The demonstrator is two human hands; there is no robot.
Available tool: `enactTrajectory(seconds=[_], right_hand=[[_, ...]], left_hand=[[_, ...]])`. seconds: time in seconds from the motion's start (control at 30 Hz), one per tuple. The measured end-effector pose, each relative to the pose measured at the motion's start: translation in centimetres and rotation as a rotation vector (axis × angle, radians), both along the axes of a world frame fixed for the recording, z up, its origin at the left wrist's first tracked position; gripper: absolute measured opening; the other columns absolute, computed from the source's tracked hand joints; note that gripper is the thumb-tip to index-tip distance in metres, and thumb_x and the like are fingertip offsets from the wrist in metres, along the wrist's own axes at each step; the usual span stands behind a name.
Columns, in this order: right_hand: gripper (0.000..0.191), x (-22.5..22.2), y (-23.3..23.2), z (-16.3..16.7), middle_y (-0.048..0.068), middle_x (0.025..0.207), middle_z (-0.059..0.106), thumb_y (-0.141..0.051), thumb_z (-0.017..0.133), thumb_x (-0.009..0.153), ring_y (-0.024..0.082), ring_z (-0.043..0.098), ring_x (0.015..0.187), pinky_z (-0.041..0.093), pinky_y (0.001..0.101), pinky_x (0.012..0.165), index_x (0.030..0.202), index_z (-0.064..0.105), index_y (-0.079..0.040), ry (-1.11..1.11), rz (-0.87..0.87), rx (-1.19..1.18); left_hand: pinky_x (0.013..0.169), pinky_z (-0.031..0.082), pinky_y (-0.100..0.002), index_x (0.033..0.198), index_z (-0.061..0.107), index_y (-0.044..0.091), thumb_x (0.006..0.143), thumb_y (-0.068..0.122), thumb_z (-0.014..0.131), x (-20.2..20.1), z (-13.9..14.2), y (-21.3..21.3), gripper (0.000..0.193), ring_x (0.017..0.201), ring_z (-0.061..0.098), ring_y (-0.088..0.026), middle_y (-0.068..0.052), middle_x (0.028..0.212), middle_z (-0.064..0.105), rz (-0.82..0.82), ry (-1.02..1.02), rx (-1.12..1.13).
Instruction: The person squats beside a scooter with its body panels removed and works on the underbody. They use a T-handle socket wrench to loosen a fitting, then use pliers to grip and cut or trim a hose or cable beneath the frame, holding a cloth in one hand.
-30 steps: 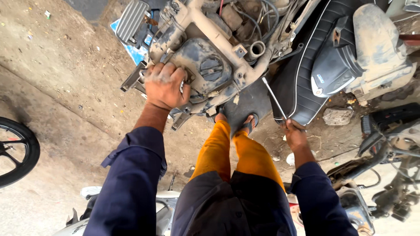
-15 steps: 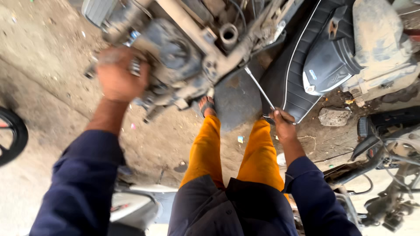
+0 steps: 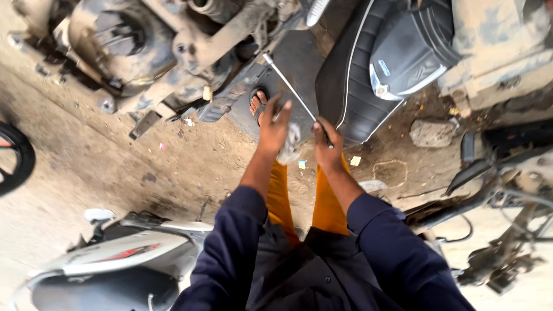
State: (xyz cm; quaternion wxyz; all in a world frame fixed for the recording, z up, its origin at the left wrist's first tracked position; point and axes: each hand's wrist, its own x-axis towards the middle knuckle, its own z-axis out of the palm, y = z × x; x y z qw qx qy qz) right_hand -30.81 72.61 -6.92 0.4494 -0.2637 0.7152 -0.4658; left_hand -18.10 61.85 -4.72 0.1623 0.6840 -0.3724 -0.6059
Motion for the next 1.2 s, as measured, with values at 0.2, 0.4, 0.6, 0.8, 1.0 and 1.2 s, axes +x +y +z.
enactTrajectory(seconds=[0.2,0.4,0.6,0.8,1.0,1.2], right_hand=[[0.053,-2.9,-1.7,1.3,0.007,0.072,0.056,-0.047,0.047,0.105,0.022,0.055,0.063,0.053,0.0348,0.06,0.133,0.059,-0.004,-0.806,-0.383,0.724],[0.065,-2.9,1.0,1.5,0.006,0.11,0.055,-0.051,0.057,0.105,0.012,0.057,0.076,0.052,0.0261,0.057,0.149,0.036,-0.008,-0.148,-0.279,0.049],[0.043,-1.9,5.2,-0.3,0.008,0.071,0.049,-0.046,0.046,0.117,0.017,0.044,0.051,0.041,0.0301,0.043,0.101,0.054,-0.007,-0.706,-0.317,0.476],[0.032,-2.0,7.1,-1.4,-0.008,0.091,0.058,-0.041,0.066,0.109,0.005,0.049,0.073,0.04,0.0288,0.064,0.112,0.06,-0.009,-0.317,-0.269,0.091],[0.044,-2.4,5.9,-1.6,0.0,0.062,0.047,-0.045,0.056,0.11,0.013,0.042,0.049,0.037,0.0296,0.046,0.081,0.052,-0.012,-0.79,-0.441,0.534],[0.051,-2.4,5.2,-0.9,0.002,0.086,0.063,-0.044,0.048,0.113,0.013,0.057,0.073,0.048,0.0318,0.064,0.111,0.055,0.007,0.247,0.102,-0.114]], left_hand=[[0.069,0.051,-0.031,0.121,0.066,0.005,0.105,0.032,0.051,-3.8,-2.9,-5.6,0.035,0.073,0.065,-0.016,-0.014,0.094,0.079,0.123,0.164,0.232],[0.055,0.051,-0.031,0.108,0.063,0.007,0.106,0.031,0.048,-3.4,-2.3,-6.7,0.029,0.057,0.062,-0.015,-0.011,0.082,0.077,0.103,0.215,0.278],[0.06,0.05,-0.031,0.104,0.062,0.007,0.108,0.03,0.049,-3.2,-3.3,-6.1,0.027,0.062,0.063,-0.016,-0.01,0.08,0.074,0.122,0.284,0.239],[0.069,0.052,-0.03,0.108,0.064,0.004,0.106,0.031,0.05,-3.3,-3.7,-5.2,0.03,0.072,0.065,-0.017,-0.007,0.083,0.071,0.154,0.164,0.169],[0.073,0.05,-0.032,0.109,0.066,0.0,0.106,0.03,0.054,-3.9,-3.9,-5.2,0.032,0.077,0.062,-0.017,-0.008,0.088,0.069,0.238,0.168,0.124],[0.078,0.048,-0.032,0.113,0.067,0.002,0.104,0.029,0.056,-3.9,-5.0,-5.0,0.031,0.083,0.058,-0.016,-0.005,0.093,0.067,0.248,0.135,0.109]])
